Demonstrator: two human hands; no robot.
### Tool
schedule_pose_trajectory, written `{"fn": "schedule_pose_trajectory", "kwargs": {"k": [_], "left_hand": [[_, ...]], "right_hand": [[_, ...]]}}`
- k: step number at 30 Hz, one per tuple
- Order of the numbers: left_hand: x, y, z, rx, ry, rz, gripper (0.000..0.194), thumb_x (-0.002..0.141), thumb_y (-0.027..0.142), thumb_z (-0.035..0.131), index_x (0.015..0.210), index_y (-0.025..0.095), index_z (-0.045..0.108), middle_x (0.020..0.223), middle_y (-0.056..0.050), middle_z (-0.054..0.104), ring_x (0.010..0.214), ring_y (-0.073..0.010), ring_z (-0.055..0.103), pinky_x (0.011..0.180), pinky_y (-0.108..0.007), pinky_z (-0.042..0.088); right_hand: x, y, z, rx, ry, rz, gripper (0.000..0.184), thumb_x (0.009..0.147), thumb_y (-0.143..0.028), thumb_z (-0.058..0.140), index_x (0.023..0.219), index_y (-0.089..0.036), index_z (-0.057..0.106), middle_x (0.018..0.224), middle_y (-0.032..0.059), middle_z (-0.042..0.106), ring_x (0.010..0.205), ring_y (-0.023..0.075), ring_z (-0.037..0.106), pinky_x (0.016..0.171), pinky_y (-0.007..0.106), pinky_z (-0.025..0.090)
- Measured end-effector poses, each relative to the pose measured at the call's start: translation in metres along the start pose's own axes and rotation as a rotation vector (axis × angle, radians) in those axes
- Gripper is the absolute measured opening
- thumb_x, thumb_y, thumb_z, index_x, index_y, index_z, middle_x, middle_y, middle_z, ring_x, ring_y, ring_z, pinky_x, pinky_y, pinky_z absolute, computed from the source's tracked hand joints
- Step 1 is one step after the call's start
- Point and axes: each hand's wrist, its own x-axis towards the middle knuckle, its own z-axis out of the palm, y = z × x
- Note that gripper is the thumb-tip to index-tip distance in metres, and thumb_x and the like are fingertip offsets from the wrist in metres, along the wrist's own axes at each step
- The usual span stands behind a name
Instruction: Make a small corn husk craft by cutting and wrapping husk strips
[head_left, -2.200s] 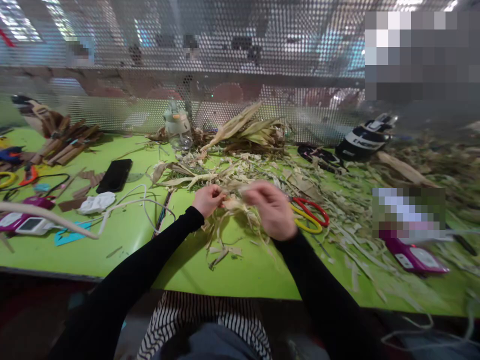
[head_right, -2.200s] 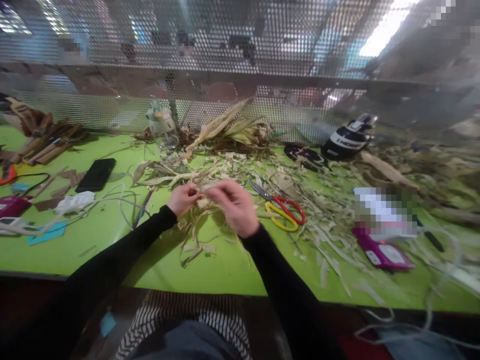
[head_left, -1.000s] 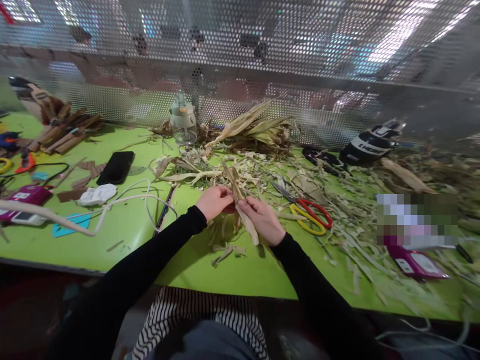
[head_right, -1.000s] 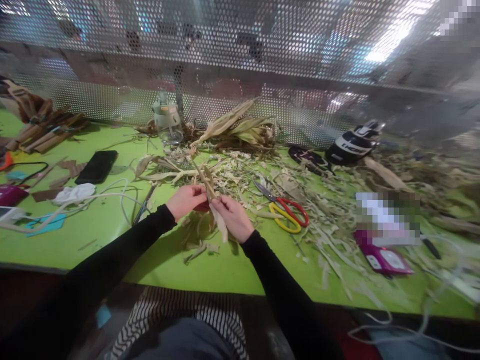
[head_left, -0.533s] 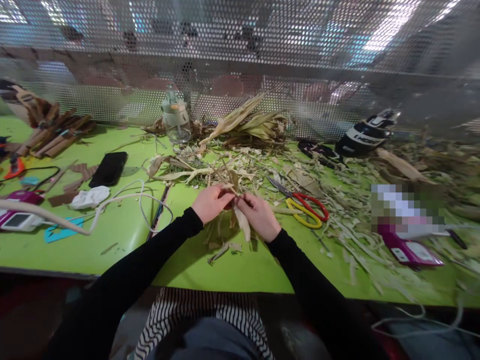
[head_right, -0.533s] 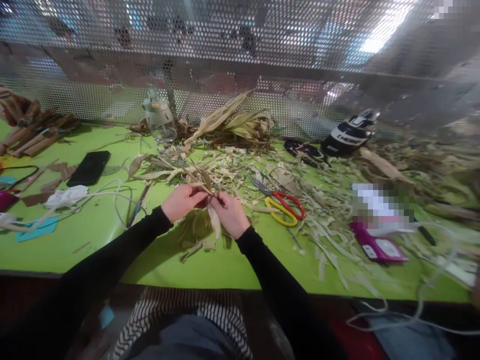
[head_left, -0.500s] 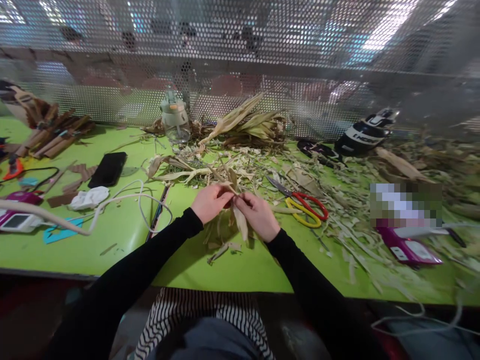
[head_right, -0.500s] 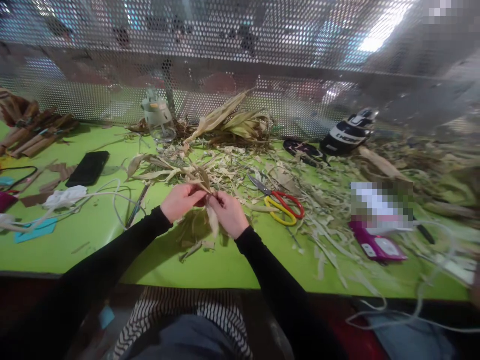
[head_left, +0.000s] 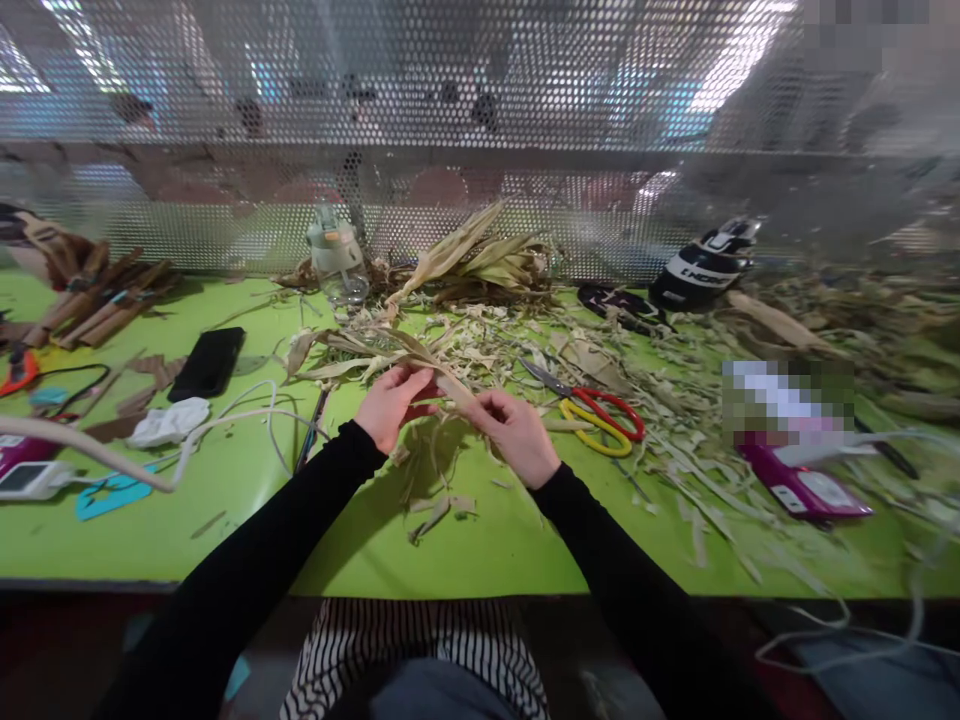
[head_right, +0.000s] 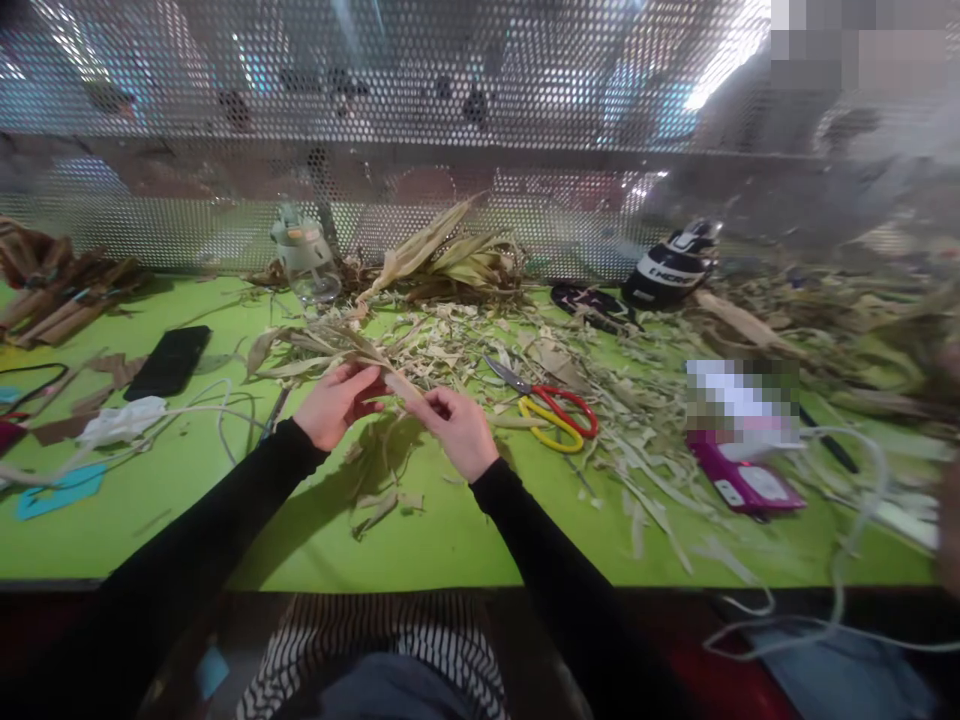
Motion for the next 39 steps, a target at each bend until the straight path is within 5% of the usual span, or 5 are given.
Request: {"fn": "schedule_pose_trajectory", "kwargs": {"k": [14, 19, 23, 30, 39], "left_hand": [[0.004, 0.002, -0.002, -0.141, -0.032, 0.077, 0.016, 0.088, 0.009, 0.045, 0.081, 0.010, 0.060, 0.085, -0.008, 0.072, 0.072, -0.0077, 0.068, 0.068, -0.015, 0.055], [-0.001, -0.002, 0.002, -0.075, -0.107, 0.020, 0.014, 0.087, 0.010, 0.046, 0.082, 0.009, 0.060, 0.083, -0.010, 0.072, 0.071, -0.0096, 0.068, 0.068, -0.018, 0.056], [-0.006, -0.005, 0.008, 0.009, -0.108, 0.000, 0.010, 0.086, 0.011, 0.048, 0.083, 0.011, 0.058, 0.083, -0.009, 0.071, 0.066, -0.0101, 0.068, 0.058, -0.017, 0.054], [-0.006, 0.001, 0.003, 0.067, -0.158, 0.006, 0.012, 0.083, 0.017, 0.053, 0.090, 0.014, 0.062, 0.096, -0.008, 0.069, 0.055, -0.0060, 0.061, 0.038, -0.012, 0.041], [0.006, 0.005, -0.007, -0.017, -0.080, 0.112, 0.017, 0.085, 0.026, 0.053, 0.087, 0.012, 0.061, 0.083, -0.007, 0.069, 0.048, -0.0032, 0.052, 0.037, -0.012, 0.034]], "right_hand": [[-0.002, -0.007, -0.018, -0.171, 0.354, -0.186, 0.039, 0.090, -0.050, 0.039, 0.104, -0.017, 0.053, 0.106, 0.0099, 0.057, 0.092, 0.0204, 0.054, 0.078, 0.036, 0.045], [-0.002, -0.007, -0.011, -0.187, 0.023, -0.135, 0.047, 0.088, -0.050, 0.046, 0.124, -0.019, 0.047, 0.115, 0.0112, 0.059, 0.100, 0.0230, 0.057, 0.082, 0.039, 0.046], [0.000, -0.003, -0.004, -0.149, -0.139, -0.073, 0.032, 0.089, -0.047, 0.045, 0.088, -0.018, 0.058, 0.074, 0.0016, 0.059, 0.065, 0.0142, 0.054, 0.059, 0.027, 0.042], [-0.001, 0.004, -0.004, 0.406, -0.386, 0.183, 0.028, 0.084, -0.046, 0.052, 0.086, -0.018, 0.053, 0.061, -0.0063, 0.044, 0.049, 0.0068, 0.041, 0.049, 0.021, 0.038], [-0.002, 0.005, -0.002, 0.435, -0.465, 0.222, 0.028, 0.084, -0.046, 0.054, 0.083, -0.018, 0.055, 0.058, -0.0074, 0.037, 0.047, 0.0055, 0.032, 0.047, 0.019, 0.036]]}}
